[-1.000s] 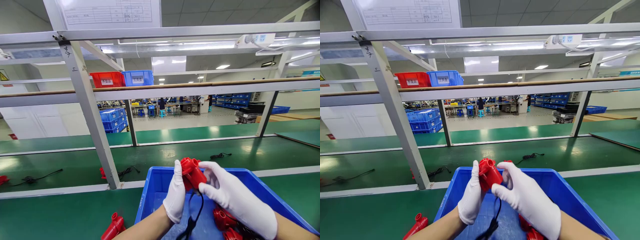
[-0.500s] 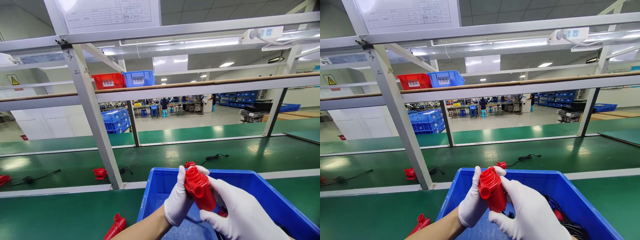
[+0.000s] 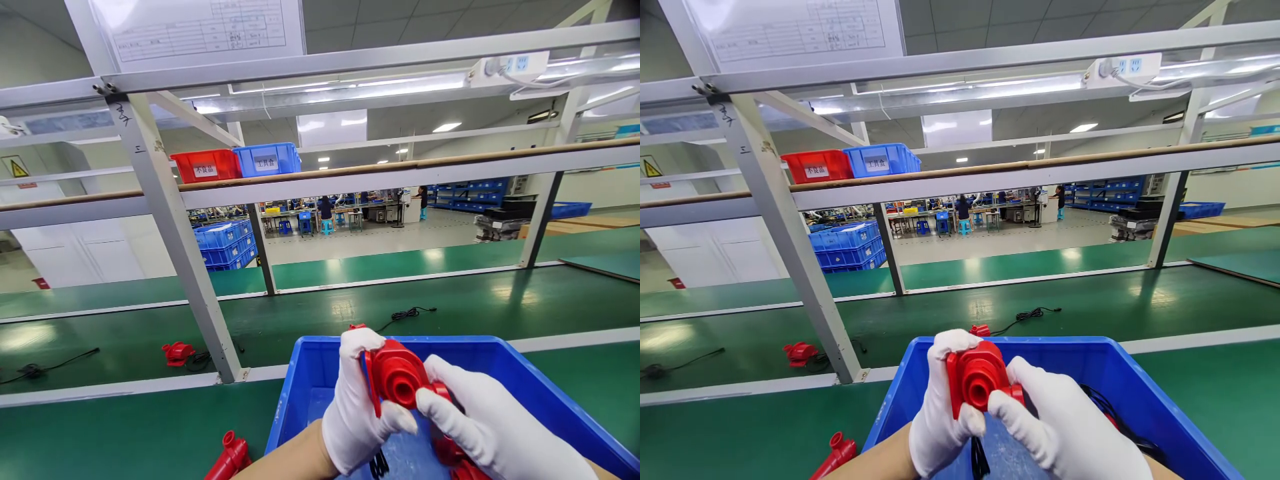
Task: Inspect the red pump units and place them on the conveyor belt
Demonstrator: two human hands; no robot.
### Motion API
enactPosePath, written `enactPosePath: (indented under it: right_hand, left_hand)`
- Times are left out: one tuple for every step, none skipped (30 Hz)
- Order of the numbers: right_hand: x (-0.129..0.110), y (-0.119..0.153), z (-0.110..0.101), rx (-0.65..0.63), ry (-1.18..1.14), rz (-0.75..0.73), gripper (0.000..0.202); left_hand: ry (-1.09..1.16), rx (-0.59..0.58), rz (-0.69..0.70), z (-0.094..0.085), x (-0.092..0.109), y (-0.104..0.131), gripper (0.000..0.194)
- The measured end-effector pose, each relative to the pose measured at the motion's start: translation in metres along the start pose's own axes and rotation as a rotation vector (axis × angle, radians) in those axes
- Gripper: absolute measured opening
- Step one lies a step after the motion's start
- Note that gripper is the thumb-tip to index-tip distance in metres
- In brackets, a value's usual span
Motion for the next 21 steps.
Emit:
enactPosePath:
  right_hand:
    - [-0.002,-0.001,-0.001,-0.028,-0.055,-0.043,0.048]
    - [-0.006,-0.003,-0.003,-0.063,-0.111,-0.103,0.047]
    - [-0.011,-0.004,-0.007,-0.09,-0.154,-0.176,0.046]
    - [-0.017,-0.005,-0.011,-0.109,-0.169,-0.258,0.045]
    - [-0.022,-0.006,-0.016,-0.117,-0.151,-0.346,0.045]
    - [-0.026,-0.006,-0.021,-0.116,-0.104,-0.429,0.045]
    - [-0.029,-0.006,-0.025,-0.115,-0.037,-0.506,0.045]
    - [-0.031,-0.005,-0.027,-0.121,0.03,-0.567,0.046]
    - [-0.03,-0.004,-0.028,-0.134,0.079,-0.609,0.045]
    - [-0.029,-0.003,-0.028,-0.145,0.101,-0.633,0.045]
    - [-0.026,-0.003,-0.028,-0.15,0.093,-0.631,0.046]
    - [-0.022,-0.003,-0.028,-0.149,0.06,-0.597,0.047]
    - [-0.017,-0.005,-0.03,-0.123,0.004,-0.544,0.049]
    - [-0.011,-0.007,-0.034,-0.079,-0.055,-0.468,0.051]
    - [-0.004,-0.011,-0.04,-0.027,-0.109,-0.378,0.051]
    - [0.004,-0.015,-0.048,0.027,-0.154,-0.29,0.05]
    - [0.012,-0.019,-0.058,0.078,-0.186,-0.214,0.047]
    - [0.02,-0.024,-0.071,0.122,-0.197,-0.153,0.046]
    - [0.029,-0.03,-0.086,0.158,-0.189,-0.097,0.046]
    - [0.038,-0.036,-0.103,0.187,-0.164,-0.04,0.048]
    - [0.048,-0.042,-0.123,0.225,-0.124,0.011,0.05]
  left_hand:
    - [-0.041,0.027,0.09,0.0,-0.002,0.001,0.077]
    - [-0.087,0.056,0.173,-0.001,-0.003,0.003,0.081]
    - [-0.134,0.08,0.24,-0.001,-0.004,0.004,0.083]
    - [-0.176,0.092,0.288,-0.001,-0.005,0.005,0.085]
    - [-0.21,0.092,0.323,0.0,-0.006,0.006,0.086]
    - [-0.241,0.091,0.348,0.0,-0.005,0.007,0.087]
    - [-0.275,0.089,0.358,0.001,-0.004,0.007,0.088]
    - [-0.313,0.093,0.351,0.001,-0.002,0.006,0.088]
    - [-0.353,0.098,0.315,0.001,-0.001,0.005,0.088]
    - [-0.389,0.098,0.255,0.001,-0.002,0.003,0.088]
    - [-0.411,0.089,0.179,0.0,-0.003,0.002,0.086]
    - [-0.418,0.07,0.095,0.0,-0.007,0.0,0.083]
    - [-0.415,0.04,0.016,-0.001,-0.012,-0.001,0.079]
    - [-0.414,-0.007,-0.057,-0.001,-0.018,-0.002,0.075]
    - [-0.422,-0.068,-0.129,0.0,-0.025,-0.002,0.071]
    - [-0.44,-0.13,-0.208,0.0,-0.033,-0.001,0.067]
    - [-0.459,-0.192,-0.294,0.001,-0.042,0.001,0.064]
    - [-0.475,-0.251,-0.379,0.002,-0.05,0.004,0.063]
    - [-0.484,-0.304,-0.453,0.002,-0.056,0.007,0.063]
    - [-0.489,-0.342,-0.508,0.003,-0.06,0.01,0.063]
    - [-0.49,-0.371,-0.541,0.005,-0.062,0.013,0.064]
Point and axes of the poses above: each hand's wrist, its own y-axis away from the middle knuckle, its own z-axis out of the palm, x = y × z, the point moved 4 cm from there along -y, towards the middle knuckle, and after that the axes turned 2 degrees about -x, right-handed, at the moved point
